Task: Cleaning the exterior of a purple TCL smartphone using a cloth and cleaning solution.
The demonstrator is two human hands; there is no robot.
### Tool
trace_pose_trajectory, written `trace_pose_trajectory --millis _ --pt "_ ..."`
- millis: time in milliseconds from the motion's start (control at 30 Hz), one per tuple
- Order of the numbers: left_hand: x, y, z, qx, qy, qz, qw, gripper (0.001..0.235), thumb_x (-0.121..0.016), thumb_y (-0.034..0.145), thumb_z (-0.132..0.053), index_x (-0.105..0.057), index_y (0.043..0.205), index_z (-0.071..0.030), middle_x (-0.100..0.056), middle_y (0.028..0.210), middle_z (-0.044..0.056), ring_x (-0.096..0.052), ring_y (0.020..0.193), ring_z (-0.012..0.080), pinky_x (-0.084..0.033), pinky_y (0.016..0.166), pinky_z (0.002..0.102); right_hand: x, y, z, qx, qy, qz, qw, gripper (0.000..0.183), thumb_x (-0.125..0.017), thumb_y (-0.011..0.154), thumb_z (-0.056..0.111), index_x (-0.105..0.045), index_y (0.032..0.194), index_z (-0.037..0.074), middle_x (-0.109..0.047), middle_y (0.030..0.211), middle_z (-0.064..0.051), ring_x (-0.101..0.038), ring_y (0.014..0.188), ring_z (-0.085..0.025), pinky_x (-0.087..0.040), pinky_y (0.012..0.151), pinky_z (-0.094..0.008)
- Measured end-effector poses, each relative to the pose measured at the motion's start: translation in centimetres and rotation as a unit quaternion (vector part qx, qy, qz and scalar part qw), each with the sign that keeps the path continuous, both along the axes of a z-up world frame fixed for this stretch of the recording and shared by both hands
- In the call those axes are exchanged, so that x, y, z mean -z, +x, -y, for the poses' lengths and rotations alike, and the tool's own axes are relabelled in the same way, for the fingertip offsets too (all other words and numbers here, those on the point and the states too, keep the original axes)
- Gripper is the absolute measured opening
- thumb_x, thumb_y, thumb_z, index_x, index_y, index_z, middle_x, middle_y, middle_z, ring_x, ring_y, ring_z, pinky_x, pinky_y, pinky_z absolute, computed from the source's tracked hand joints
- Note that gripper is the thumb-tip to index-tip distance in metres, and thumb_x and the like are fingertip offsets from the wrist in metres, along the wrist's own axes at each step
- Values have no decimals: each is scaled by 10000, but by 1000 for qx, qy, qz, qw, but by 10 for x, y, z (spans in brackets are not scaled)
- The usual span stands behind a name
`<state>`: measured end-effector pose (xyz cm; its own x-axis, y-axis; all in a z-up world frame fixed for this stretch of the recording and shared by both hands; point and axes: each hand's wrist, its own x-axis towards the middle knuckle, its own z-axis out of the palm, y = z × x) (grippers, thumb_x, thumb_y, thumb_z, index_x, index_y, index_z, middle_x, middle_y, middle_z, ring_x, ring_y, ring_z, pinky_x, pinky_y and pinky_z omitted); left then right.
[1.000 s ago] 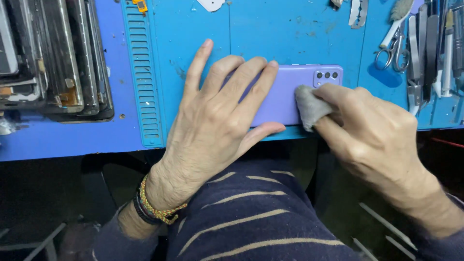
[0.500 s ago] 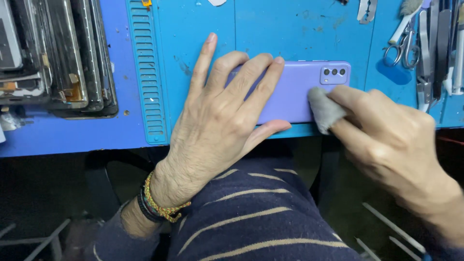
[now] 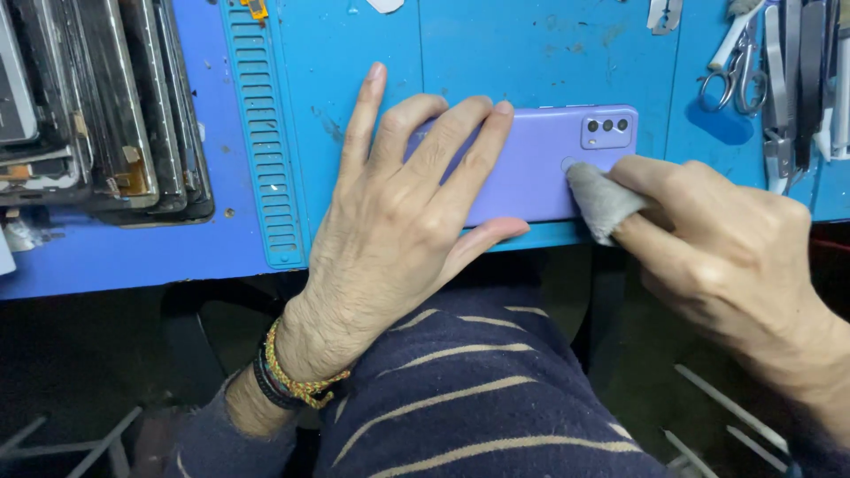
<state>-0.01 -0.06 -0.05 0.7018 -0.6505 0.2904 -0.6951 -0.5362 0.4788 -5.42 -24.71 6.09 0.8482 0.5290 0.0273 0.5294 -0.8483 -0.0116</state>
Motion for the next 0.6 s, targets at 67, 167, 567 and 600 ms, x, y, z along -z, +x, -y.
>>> trace_pose_trajectory --millis 67,167,567,600 --pt "0 1 0 0 2 5 1000 801 -817 922 -526 -560 1481 -13 -560 1411 107 -501 1293 303 -212 1289 609 -1 1 1 -2 -9 29 1000 368 -740 798 0 -838 1141 89 -710 1085 -54 -646 702 -173 -501 539 -302" --pt "0 -1 1 -1 4 -1 1000 798 -819 927 -525 -562 1481 -11 -563 1413 108 -501 1289 306 -214 1290 606 1 1 2 -3 9 -9 1000 177 -745 765 65 -760 941 59 -733 1145 -82 -651 714 -192 -497 540 -323" --pt "-2 -1 1 -6 9 -5 1000 808 -823 905 -519 -559 1483 -20 -567 1394 102 -504 1279 320 -217 1283 613 5 2 7 -23 -22 18 999 220 -761 810 133 -777 1022 76 -743 1125 -72 -644 693 -173 -476 515 -300" --pt "-2 -1 0 -7 10 -5 1000 808 -823 905 -519 -559 1483 -20 -567 1394 102 -504 1279 320 -217 1283 613 4 1 7 -24 -21 18 999 220 -761 810 133 -777 1022 76 -743 1125 -72 -644 693 -173 -476 515 -300"
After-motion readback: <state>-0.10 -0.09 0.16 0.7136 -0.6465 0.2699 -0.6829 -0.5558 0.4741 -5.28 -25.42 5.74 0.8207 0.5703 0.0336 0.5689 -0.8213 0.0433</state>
